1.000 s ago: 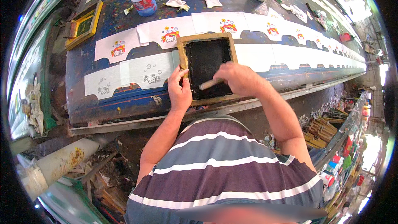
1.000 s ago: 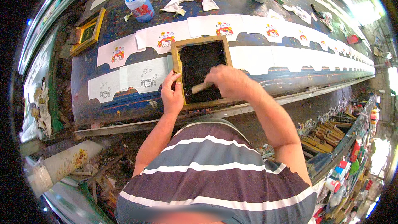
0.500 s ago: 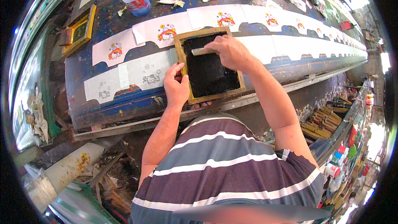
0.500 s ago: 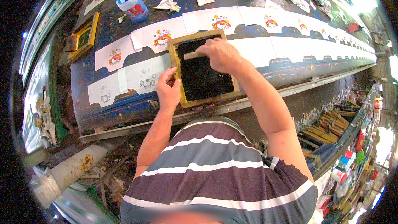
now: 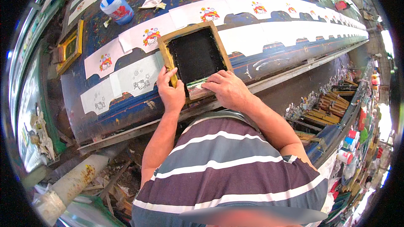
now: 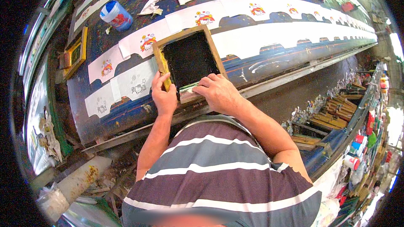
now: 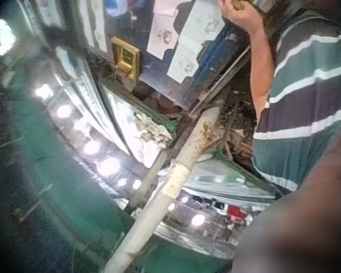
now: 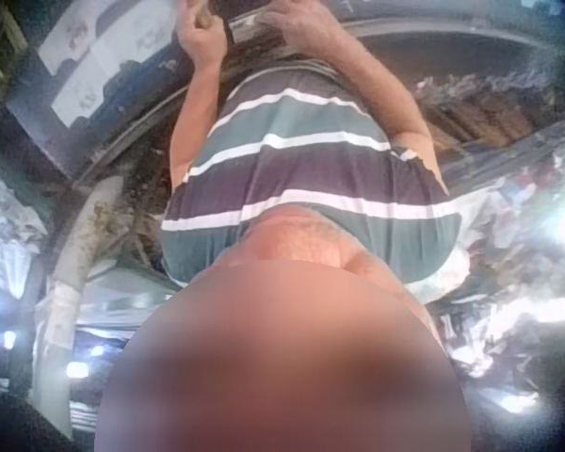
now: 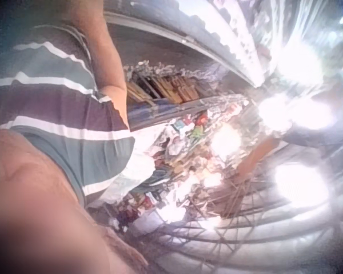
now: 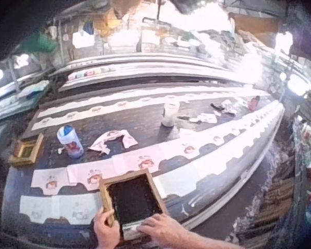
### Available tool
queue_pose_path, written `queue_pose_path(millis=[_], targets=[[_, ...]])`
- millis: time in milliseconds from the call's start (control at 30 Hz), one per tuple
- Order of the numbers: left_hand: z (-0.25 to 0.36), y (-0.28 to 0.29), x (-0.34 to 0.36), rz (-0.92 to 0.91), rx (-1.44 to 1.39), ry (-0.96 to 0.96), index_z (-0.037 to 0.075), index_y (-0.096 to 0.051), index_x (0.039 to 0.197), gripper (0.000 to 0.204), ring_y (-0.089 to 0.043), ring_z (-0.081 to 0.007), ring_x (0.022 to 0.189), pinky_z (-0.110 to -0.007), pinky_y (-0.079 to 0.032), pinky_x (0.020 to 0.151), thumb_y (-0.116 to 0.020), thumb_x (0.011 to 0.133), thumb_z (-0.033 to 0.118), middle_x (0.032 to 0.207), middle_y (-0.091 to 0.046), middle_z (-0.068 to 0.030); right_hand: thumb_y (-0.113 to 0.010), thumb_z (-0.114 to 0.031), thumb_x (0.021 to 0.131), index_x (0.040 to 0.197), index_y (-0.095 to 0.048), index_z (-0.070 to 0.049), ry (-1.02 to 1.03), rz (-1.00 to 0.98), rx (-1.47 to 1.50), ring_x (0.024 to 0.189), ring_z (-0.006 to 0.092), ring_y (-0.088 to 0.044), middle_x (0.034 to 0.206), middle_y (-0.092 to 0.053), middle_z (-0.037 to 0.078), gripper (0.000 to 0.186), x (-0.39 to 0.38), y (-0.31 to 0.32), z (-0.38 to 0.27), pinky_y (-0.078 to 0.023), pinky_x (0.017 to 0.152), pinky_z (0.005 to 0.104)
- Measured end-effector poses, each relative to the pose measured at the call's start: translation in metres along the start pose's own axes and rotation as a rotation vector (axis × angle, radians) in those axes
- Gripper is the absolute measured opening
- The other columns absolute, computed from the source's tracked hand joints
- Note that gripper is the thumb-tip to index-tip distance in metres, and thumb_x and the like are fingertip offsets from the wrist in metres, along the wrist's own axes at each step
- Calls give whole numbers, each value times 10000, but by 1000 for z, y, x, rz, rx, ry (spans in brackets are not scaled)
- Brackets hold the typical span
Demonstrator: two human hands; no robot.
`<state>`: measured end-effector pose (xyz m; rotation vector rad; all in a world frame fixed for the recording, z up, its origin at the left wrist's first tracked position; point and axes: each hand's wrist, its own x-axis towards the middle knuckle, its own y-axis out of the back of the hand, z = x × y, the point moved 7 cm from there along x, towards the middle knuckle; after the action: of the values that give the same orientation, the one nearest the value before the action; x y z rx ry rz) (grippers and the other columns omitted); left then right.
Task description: The person uses a squeegee to spread black ink across a screen-printing frame held over a long printed banner. The person repeatedly wipes the squeegee on a nearby surface and continues spreading ink across the screen.
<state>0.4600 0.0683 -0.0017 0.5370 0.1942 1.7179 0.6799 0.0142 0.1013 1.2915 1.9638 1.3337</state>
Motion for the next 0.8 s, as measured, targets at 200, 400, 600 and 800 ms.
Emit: queue_pose_path(millis=[200, 400, 600, 800], targets=[[26, -10, -4, 56, -7, -50, 74, -834, 1225, 435, -598, -423, 1508, -500, -420, 1307, -725, 851, -121, 1613, -647, -265, -859, 3, 809, 1211, -825, -73, 13, 273, 168, 1167, 356, -732, 1227, -778, 109, 410, -37, 26, 30, -590, 1043, 493], [77, -86, -18, 80, -30, -143, 67, -836, 1216, 428, -608, -420, 1484, -499, -444, 1281, -739, 846, -124, 1627, -632, -273, -792, 66, 833, 1157, -828, -55, 8, 398, 218, 1124, 373, -749, 1176, -784, 123, 348, -84, 67, 88, -627, 1001, 502], [114, -172, -29, 93, -54, -117, 71, -854, 1172, 373, -604, -423, 1488, -492, -434, 1297, -724, 866, -96, 1622, -637, -269, -776, 74, 810, 1181, -829, -48, -32, 346, 181, 1137, 384, -739, 1189, -783, 141, 394, -124, 109, 155, -617, 1021, 501], [126, -207, -34, 91, -120, -50, 60, -852, 1147, 342, -590, -410, 1504, -482, -439, 1294, -715, 871, -91, 1627, -635, -263, -785, 72, 829, 1207, -803, -56, 16, 290, 203, 1150, 384, -732, 1221, -781, 132, 400, -136, 127, 189, -595, 1048, 512]])
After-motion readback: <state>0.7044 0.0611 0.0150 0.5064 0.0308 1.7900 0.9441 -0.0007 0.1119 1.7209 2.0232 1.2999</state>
